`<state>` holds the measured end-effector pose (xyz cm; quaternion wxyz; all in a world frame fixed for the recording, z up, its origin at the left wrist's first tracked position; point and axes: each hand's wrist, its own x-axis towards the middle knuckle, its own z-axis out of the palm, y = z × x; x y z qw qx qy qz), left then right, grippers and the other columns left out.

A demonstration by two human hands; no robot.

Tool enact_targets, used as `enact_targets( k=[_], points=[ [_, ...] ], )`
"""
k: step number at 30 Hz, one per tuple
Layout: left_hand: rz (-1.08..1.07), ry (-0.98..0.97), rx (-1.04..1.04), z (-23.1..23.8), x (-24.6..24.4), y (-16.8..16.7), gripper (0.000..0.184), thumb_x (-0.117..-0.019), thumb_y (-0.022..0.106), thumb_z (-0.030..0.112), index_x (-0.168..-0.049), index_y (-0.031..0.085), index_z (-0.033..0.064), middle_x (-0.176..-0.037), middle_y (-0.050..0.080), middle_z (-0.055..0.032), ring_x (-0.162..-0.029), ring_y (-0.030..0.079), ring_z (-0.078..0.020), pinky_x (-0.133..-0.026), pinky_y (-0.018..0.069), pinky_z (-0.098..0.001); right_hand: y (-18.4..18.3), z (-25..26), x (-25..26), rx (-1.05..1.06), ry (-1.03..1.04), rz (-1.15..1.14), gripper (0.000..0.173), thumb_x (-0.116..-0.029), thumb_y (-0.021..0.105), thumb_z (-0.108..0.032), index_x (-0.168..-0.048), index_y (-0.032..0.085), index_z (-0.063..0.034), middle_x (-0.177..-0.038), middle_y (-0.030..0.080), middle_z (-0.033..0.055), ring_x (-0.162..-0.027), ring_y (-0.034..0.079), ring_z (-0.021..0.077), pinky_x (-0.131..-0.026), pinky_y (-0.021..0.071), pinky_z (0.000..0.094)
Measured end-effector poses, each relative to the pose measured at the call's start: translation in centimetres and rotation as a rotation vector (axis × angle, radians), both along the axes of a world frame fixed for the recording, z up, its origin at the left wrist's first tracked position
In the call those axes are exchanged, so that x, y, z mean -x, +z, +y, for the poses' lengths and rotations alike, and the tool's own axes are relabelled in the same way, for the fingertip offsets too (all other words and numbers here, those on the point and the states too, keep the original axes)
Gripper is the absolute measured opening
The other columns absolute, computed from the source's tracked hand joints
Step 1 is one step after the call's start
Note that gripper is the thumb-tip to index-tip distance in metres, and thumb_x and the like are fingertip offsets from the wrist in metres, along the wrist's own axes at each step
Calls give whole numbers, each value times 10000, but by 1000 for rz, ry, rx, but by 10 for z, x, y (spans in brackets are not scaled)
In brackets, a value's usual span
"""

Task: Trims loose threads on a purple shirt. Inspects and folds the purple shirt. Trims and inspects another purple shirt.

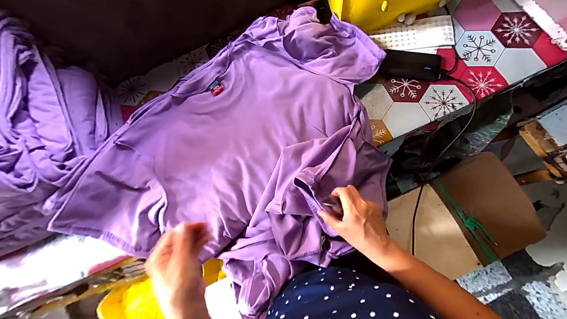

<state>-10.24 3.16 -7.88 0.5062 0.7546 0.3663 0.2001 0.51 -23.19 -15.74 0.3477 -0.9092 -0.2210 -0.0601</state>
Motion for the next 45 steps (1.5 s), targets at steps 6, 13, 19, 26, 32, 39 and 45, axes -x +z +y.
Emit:
enact_targets(
  k=[6,13,19,26,32,39,45],
  points=[
    [76,-514,493,-104,-92,-10,378,-1107,386,162,-948,686,-6,-828,747,-33,-724,729,-101,-695,616,-267,0,-21,6,-112,120,-266,183,-960,580,-110,-844,685,-15,-706,628,107,-553,608,196,-466,480,312],
    [-122,-238,878,-137,-101,-24,248,-998,540,-63,-788,622,42,-710,695,-29,-646,688,-103,-701,614,-266,12,-60,12,-103,65,191,379,-1020,586,-323,-1074,699,34,-890,712,152,-734,693,254,-625,567,434],
    [-202,-213,909,-143,-94,-21,189,-943,547,-152,-910,632,13,-784,713,-50,-723,716,-131,-749,624,-287,26,-38,-20,-259,124,31,354,-1045,544,-281,-1175,643,34,-872,688,109,-722,662,173,-643,556,334],
    [-214,-254,849,-143,-92,-21,195,-938,546,-164,-946,631,12,-805,734,-52,-746,734,-139,-774,631,-303,18,-28,-39,-365,268,52,268,-1014,623,-233,-1089,707,10,-953,716,96,-815,697,146,-707,587,317],
    [-206,-287,800,-142,-93,-24,200,-916,567,-172,-938,639,14,-807,736,-52,-745,733,-139,-776,630,-305,16,-29,-41,-389,271,19,223,-1007,618,-191,-1007,737,-2,-862,699,73,-765,676,126,-666,566,281],
    [-209,-207,948,-146,-96,-14,172,-980,521,-111,-915,626,9,-799,730,-87,-720,736,-170,-751,637,-325,16,-27,-34,-407,96,-181,210,-974,660,-150,-1040,734,36,-843,694,96,-722,658,127,-639,559,261],
    [-208,-251,976,-157,-99,-7,190,-992,505,-84,-886,637,3,-797,728,-99,-740,732,-161,-776,626,-313,17,-27,-22,-326,-29,-327,291,-966,686,-210,-1057,734,62,-846,703,131,-712,668,155,-619,551,255]
  ],
)
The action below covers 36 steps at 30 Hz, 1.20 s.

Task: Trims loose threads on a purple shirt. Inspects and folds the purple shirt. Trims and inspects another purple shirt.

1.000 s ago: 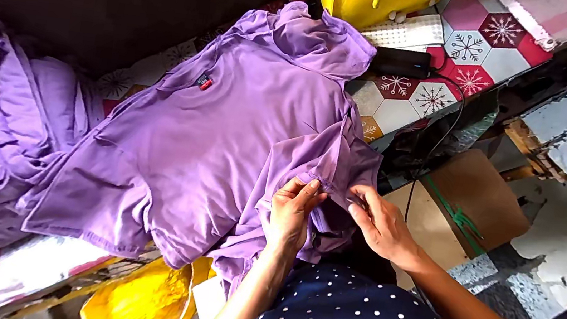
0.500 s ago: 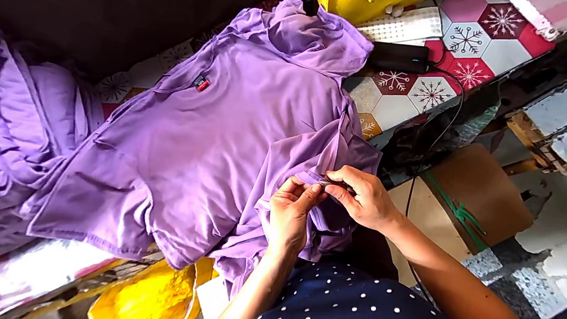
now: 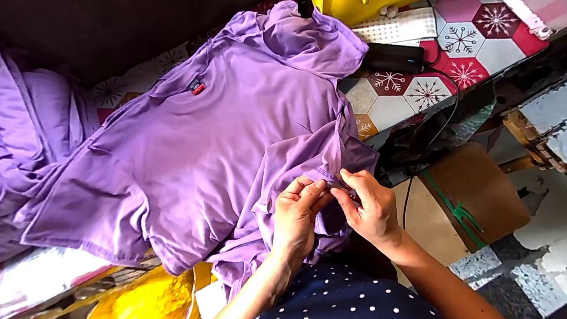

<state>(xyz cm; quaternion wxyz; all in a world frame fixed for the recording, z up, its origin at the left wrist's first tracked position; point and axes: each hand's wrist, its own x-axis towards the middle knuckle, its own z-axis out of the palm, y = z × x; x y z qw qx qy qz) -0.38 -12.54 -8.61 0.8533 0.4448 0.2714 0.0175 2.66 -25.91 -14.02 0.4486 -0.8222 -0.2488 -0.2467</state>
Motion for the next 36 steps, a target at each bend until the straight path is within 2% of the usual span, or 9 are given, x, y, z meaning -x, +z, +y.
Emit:
enact_targets(
  k=[9,12,15,17,19,24,31,34,36],
  points=[
    [27,17,46,-8,0,2,211,-1012,481,-73,-889,631,10,-786,724,-85,-723,726,-149,-774,623,-296,-1,4,3,20,-79,-38,230,-972,666,-165,-1015,760,41,-814,701,120,-677,663,160,-580,535,254],
    [29,18,42,-7,0,1,206,-1010,486,-76,-884,627,6,-797,732,-100,-736,738,-167,-778,630,-313,-4,4,4,19,-66,-56,195,-972,661,-128,-999,777,26,-805,711,116,-688,680,161,-595,546,251],
    [24,54,57,-8,-1,0,208,-1022,465,-62,-912,625,14,-795,730,-99,-724,739,-177,-768,636,-331,-4,2,4,-118,-33,20,174,-967,657,-94,-979,758,47,-812,714,114,-718,682,121,-653,563,220],
    [6,77,54,-7,-1,-1,222,-1047,421,-29,-937,601,41,-774,717,-75,-705,731,-165,-755,635,-327,-2,-3,4,-222,14,133,191,-980,638,-99,-1019,703,77,-862,696,120,-761,658,73,-710,553,179],
    [-13,82,35,-5,-2,-1,222,-1062,392,-12,-954,571,63,-748,704,-48,-688,723,-144,-749,634,-314,-4,-9,1,-218,73,200,266,-985,654,-156,-1092,681,86,-914,689,125,-778,639,67,-710,541,179],
    [-16,80,2,-3,-4,-5,193,-976,490,-132,-990,556,49,-740,700,-35,-678,711,-124,-743,627,-294,-2,-11,-7,-117,173,205,293,-984,670,-209,-1100,721,56,-924,714,110,-810,679,109,-718,572,242],
    [-72,41,-118,-2,-2,-10,230,-919,536,-170,-980,523,52,-726,701,-30,-697,722,-138,-763,629,-317,6,-9,-13,-34,190,161,213,-978,662,-169,-1029,757,14,-870,723,89,-768,691,130,-673,572,254],
    [-89,51,-104,-3,-2,-12,234,-928,509,-166,-988,524,59,-729,695,-23,-684,718,-135,-748,633,-318,5,-9,-13,-72,160,141,184,-973,657,-132,-977,768,15,-833,723,89,-756,694,125,-671,570,247],
    [-80,85,-45,-4,-3,-11,215,-973,466,-135,-1033,547,55,-769,706,-32,-683,713,-124,-724,630,-301,5,-11,-12,-158,126,195,170,-980,645,-102,-977,740,39,-878,733,105,-785,697,94,-718,578,218]
  ],
)
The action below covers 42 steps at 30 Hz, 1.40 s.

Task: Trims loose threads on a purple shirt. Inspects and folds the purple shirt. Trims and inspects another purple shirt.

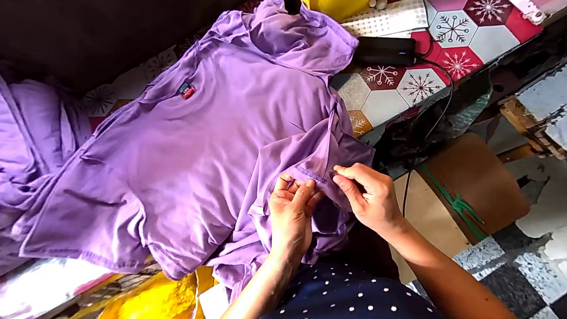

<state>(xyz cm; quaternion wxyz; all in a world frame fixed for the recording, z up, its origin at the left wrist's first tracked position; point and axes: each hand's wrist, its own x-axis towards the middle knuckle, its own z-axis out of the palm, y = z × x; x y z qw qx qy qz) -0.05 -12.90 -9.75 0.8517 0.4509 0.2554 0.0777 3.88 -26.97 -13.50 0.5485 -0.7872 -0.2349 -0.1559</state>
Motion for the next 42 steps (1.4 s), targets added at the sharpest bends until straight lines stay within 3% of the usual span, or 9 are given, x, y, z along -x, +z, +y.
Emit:
enact_targets(
  k=[7,13,18,22,24,26,29,35,42],
  points=[
    [5,7,49,5,-2,0,201,-1013,433,-97,-1075,535,65,-810,714,-29,-691,712,-107,-701,624,-272,-11,6,19,51,-63,31,479,-888,779,-351,-1128,687,54,-887,681,113,-711,638,119,-614,547,264],
    [126,-88,-220,42,8,3,296,-1076,403,13,-916,652,34,-727,747,-26,-639,730,-104,-611,618,-241,-25,-1,22,122,-47,-117,141,-938,659,-114,-930,718,15,-816,691,124,-688,658,143,-605,539,236],
    [251,467,-440,164,66,-16,271,-1106,324,171,-978,562,147,-684,629,125,-605,618,8,-598,542,-176,-38,-25,24,170,-100,-146,128,-918,671,-105,-914,718,15,-802,689,135,-705,662,145,-638,540,220],
    [285,802,-505,224,117,-7,514,-1124,312,283,-1596,206,108,-1520,402,-140,-1270,517,-245,-1038,459,-458,-34,-11,27,141,-111,-279,117,-944,649,-98,-917,716,-5,-783,689,121,-683,659,127,-605,523,203],
    [197,604,-728,181,110,10,277,-1090,382,156,-1320,465,25,-1117,578,-18,-961,604,-83,-857,525,-277,-31,-1,27,131,-100,-306,109,-934,650,-83,-931,728,-7,-787,691,116,-676,654,125,-601,520,201],
    [38,99,-722,122,96,25,332,-1070,388,145,-932,690,167,-887,739,119,-790,685,5,-731,569,-188,-27,6,28,134,-85,-320,116,-938,652,-89,-948,730,-3,-794,691,115,-677,652,126,-604,522,202],
    [-98,-445,-573,63,56,16,383,-1086,388,168,-1044,738,17,-984,774,-12,-861,747,-103,-793,632,-292,-24,9,28,156,-63,-346,128,-939,649,-96,-960,722,7,-791,689,123,-673,653,140,-602,520,209],
    [96,-338,-395,28,3,-11,163,-946,652,-10,-787,654,27,-700,711,-17,-659,713,-106,-701,625,-282,-22,4,34,165,15,-218,170,-956,665,-149,-942,730,7,-823,702,130,-682,669,143,-601,539,229],
    [122,-183,-68,24,4,-6,165,-994,508,-94,-981,632,14,-816,721,-36,-753,714,-107,-776,613,-274,-3,-2,23,97,92,177,375,-1035,547,-261,-1239,693,18,-980,671,105,-807,623,118,-706,537,267]
  ],
)
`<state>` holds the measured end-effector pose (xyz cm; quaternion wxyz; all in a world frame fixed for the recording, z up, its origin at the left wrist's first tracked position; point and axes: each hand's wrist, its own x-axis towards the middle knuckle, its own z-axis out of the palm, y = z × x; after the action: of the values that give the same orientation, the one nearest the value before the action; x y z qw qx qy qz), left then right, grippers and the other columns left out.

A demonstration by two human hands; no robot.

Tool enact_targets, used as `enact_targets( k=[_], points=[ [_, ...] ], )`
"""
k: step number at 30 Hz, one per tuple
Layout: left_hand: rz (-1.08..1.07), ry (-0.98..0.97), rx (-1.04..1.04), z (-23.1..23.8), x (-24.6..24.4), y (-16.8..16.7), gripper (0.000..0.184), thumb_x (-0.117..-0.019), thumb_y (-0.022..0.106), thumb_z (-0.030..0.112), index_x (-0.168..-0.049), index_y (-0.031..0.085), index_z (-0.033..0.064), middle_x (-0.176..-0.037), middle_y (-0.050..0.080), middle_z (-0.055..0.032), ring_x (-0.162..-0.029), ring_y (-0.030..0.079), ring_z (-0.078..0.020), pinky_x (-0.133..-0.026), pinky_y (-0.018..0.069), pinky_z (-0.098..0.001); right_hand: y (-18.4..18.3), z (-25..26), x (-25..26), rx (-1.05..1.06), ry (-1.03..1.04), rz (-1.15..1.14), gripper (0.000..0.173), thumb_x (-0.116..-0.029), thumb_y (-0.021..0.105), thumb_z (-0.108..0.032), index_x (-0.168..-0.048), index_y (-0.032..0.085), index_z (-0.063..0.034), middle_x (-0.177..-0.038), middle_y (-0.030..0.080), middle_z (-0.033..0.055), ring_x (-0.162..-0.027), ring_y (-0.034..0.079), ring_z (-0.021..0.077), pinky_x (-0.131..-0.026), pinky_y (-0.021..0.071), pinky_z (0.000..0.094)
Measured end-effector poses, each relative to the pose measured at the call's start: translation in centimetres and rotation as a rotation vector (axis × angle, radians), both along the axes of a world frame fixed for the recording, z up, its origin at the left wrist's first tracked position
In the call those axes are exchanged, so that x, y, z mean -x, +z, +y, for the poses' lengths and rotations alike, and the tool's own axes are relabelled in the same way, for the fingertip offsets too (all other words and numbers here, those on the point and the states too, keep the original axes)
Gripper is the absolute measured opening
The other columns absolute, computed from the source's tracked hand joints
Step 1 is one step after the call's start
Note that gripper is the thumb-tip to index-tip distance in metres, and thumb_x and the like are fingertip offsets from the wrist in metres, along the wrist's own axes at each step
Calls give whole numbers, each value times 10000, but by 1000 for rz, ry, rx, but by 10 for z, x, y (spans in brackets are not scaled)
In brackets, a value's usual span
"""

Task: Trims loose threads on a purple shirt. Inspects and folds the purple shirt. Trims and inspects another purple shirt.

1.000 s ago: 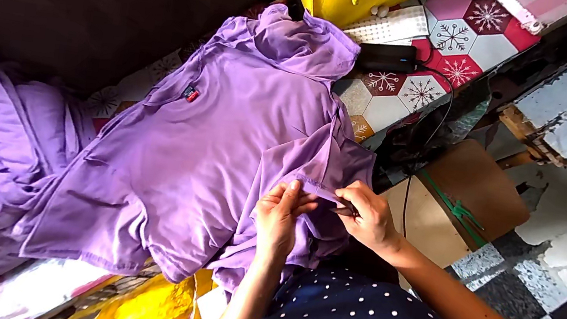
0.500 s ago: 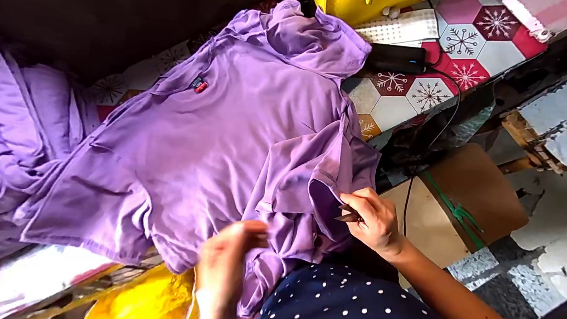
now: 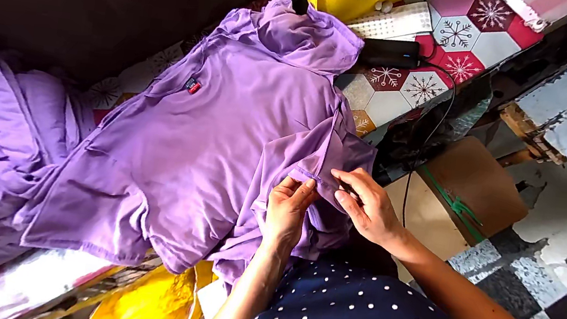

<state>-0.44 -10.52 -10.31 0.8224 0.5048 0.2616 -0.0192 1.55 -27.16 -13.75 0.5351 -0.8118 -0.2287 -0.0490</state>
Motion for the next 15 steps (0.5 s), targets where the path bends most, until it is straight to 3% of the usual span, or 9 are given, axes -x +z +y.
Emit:
enact_targets(
  k=[5,11,15],
  points=[
    [-48,-4,-41,-5,1,2,185,-964,515,-131,-1006,628,9,-839,733,-43,-780,726,-118,-802,618,-287,-6,9,-11,-14,42,-49,302,-1014,633,-248,-1122,688,28,-974,700,109,-831,684,142,-723,581,296],
    [-108,-24,-142,-5,3,-5,183,-924,571,-142,-987,641,15,-824,744,-40,-771,730,-117,-796,621,-300,-5,9,-11,-25,26,-91,254,-1007,640,-215,-1062,723,19,-937,707,97,-821,686,131,-717,579,273],
    [-115,-33,-179,-6,4,-6,176,-907,593,-138,-943,637,28,-785,736,-27,-739,721,-108,-773,616,-292,-5,11,-14,-12,-19,-120,195,-998,641,-167,-947,733,-2,-883,720,86,-802,700,131,-701,581,271]
  ],
)
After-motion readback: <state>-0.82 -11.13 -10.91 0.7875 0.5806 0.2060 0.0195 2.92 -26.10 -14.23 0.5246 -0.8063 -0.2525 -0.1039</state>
